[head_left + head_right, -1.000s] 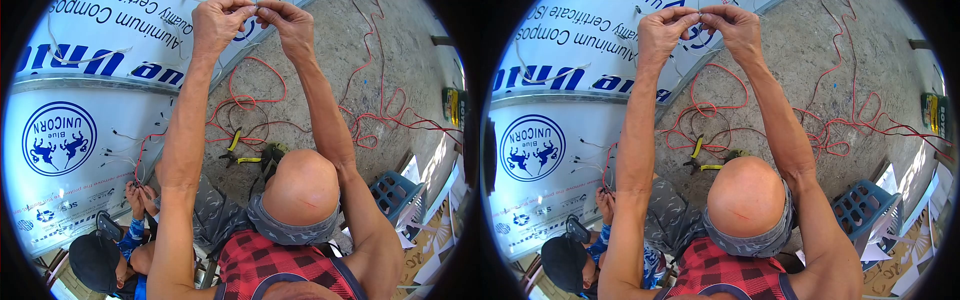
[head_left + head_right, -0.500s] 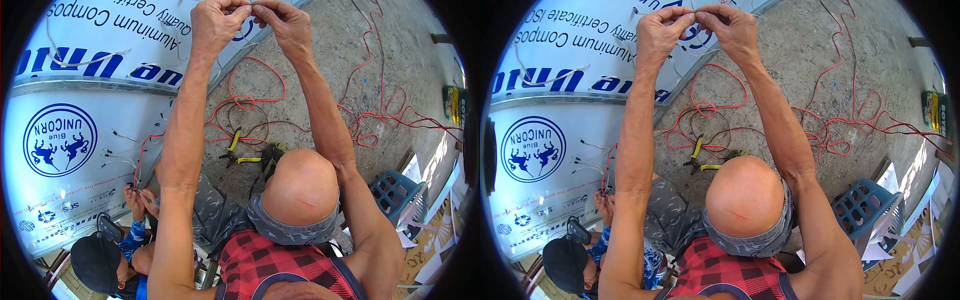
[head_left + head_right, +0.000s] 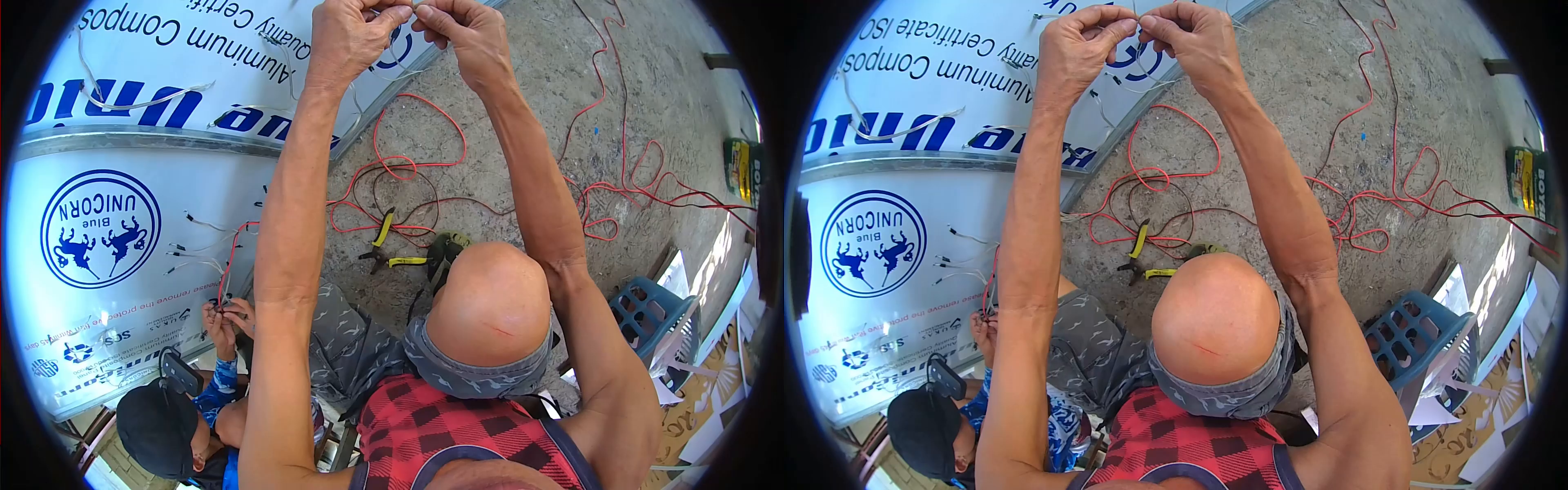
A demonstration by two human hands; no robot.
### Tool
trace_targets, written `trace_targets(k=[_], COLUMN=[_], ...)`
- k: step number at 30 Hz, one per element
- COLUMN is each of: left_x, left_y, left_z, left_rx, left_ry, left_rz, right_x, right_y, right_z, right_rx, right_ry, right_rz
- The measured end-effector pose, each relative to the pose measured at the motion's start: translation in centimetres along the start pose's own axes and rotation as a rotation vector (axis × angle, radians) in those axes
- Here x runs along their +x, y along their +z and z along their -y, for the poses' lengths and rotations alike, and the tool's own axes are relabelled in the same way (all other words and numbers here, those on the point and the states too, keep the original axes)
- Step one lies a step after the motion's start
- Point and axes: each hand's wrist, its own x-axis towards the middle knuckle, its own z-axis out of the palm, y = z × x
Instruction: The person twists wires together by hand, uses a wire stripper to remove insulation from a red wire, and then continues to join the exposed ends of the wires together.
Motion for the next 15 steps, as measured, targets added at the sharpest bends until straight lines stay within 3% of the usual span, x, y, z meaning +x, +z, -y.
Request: trace_targets(k=[9, 15], left_x=[0.7, 0.9], left_y=[0.2, 0.0], left_z=[0.0, 0.0], left_rx=[0.011, -0.02], left_ry=[0.004, 0.034], left_rz=[0.049, 0.078], right_x=[0.8, 0.8], right_y=[-1.5, -1.9], right_z=[-0.3, 0.2], right_rx=[0.331, 0.347], right_ry=[0.169, 0.235], right_rz=[0.128, 0.131])
